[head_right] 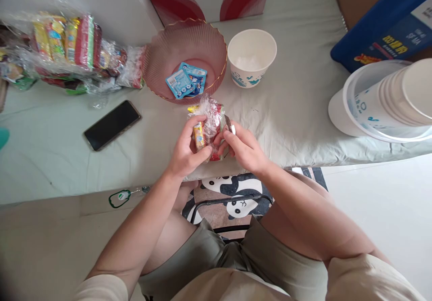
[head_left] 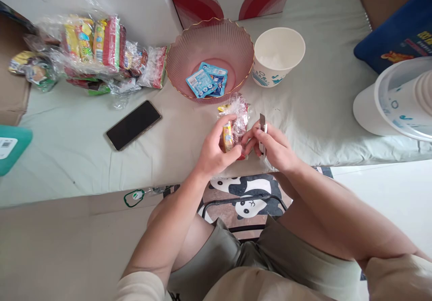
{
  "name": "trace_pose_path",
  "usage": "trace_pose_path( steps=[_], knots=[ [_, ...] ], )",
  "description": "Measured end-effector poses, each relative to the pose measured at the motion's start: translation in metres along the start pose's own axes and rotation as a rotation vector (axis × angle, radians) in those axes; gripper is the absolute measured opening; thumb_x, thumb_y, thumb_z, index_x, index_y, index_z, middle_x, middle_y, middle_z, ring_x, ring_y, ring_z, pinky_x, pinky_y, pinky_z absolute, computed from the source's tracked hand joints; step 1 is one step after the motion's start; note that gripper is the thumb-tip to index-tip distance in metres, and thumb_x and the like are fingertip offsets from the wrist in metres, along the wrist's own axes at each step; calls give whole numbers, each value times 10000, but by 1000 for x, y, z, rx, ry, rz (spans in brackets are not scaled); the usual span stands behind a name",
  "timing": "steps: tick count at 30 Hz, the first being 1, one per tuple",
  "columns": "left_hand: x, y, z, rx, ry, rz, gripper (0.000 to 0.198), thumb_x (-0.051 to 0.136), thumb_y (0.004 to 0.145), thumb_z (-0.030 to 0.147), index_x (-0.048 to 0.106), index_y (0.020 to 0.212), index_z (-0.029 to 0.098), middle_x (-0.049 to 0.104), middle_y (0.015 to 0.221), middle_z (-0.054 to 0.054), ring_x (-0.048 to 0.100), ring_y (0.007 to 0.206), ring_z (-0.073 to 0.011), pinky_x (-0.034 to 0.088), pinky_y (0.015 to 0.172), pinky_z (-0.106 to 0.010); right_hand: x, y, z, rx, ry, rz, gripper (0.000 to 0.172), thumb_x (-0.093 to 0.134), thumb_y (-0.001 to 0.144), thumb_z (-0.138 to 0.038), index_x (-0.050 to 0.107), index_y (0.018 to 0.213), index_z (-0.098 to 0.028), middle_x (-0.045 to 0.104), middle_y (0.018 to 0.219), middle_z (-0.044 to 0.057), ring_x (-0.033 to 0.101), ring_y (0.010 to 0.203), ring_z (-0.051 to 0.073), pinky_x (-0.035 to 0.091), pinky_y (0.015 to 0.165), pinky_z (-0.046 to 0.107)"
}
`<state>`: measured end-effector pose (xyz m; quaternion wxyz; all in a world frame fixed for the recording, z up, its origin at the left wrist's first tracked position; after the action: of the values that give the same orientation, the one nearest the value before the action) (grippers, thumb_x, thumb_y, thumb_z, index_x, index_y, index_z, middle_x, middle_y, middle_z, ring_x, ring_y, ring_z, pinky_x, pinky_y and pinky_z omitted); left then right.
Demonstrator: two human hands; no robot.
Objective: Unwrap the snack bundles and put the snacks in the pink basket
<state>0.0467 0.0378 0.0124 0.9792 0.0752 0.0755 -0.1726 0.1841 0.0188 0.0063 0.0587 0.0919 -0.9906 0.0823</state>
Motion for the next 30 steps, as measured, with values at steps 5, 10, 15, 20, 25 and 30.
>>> trace_pose_path(
  steps=[5, 10, 15, 20, 25, 30],
  knots=[
    [-5, 1, -1, 30, 40, -13, 641, 660, 809, 173, 517, 1420, 299, 691, 1271, -43, 701, 923, -161, 608, 775, -260, -4, 0, 1, 11, 13, 20, 348, 572, 972, -538, 485, 866, -218, 718, 899, 40, 693, 676, 140, 389, 495, 239],
    [-12, 0, 0, 46, 176, 43, 623, 643, 829, 106, 530, 1412, 296, 676, 1350, -33, 708, 969, -150, 593, 851, -275, -3, 5, 12, 140, 193, 27, 235, 589, 870, -443, 537, 836, -216, 526, 680, -18, 441, 548, 106, 357, 489, 241],
    [-8, -1, 6, 103, 292, 51, 589, 624, 820, 50, 538, 1361, 265, 710, 1275, -32, 716, 988, -155, 583, 900, -292, 14, -2, 14, 264, 338, -44, 260, 572, 922, -447, 590, 865, -194, 501, 627, -30, 469, 525, 103, 405, 515, 246],
    [-4, -1, 10, 109, 329, 64, 523, 671, 835, 91, 545, 1312, 263, 725, 1150, -13, 702, 874, -132, 575, 783, -252, 28, -9, 6, 254, 318, -108, 378, 633, 919, -577, 545, 907, -210, 551, 552, -53, 468, 429, 100, 357, 433, 231],
    [-6, -1, 12, 115, 373, 86, 523, 633, 836, 67, 543, 1315, 259, 723, 1226, -32, 720, 1055, -173, 583, 909, -293, 27, -9, 14, 368, 331, -7, 419, 686, 849, -597, 516, 868, -214, 532, 531, -63, 422, 393, 83, 337, 381, 216],
    [-16, -2, 14, 135, 355, 154, 525, 611, 864, 95, 517, 1353, 259, 695, 1269, -45, 721, 1066, -173, 589, 938, -312, 38, -14, 23, 456, 331, -63, 422, 682, 834, -599, 521, 871, -211, 537, 540, -64, 406, 380, 73, 327, 354, 201]
  ],
)
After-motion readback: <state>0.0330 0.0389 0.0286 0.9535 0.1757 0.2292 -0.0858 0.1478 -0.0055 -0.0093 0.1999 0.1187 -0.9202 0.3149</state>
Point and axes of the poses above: each hand's wrist, its own y-axis towards the middle knuckle, its own x-axis out of the palm, z = x × y, the point moved 9 cm from there along y, towards the middle knuckle
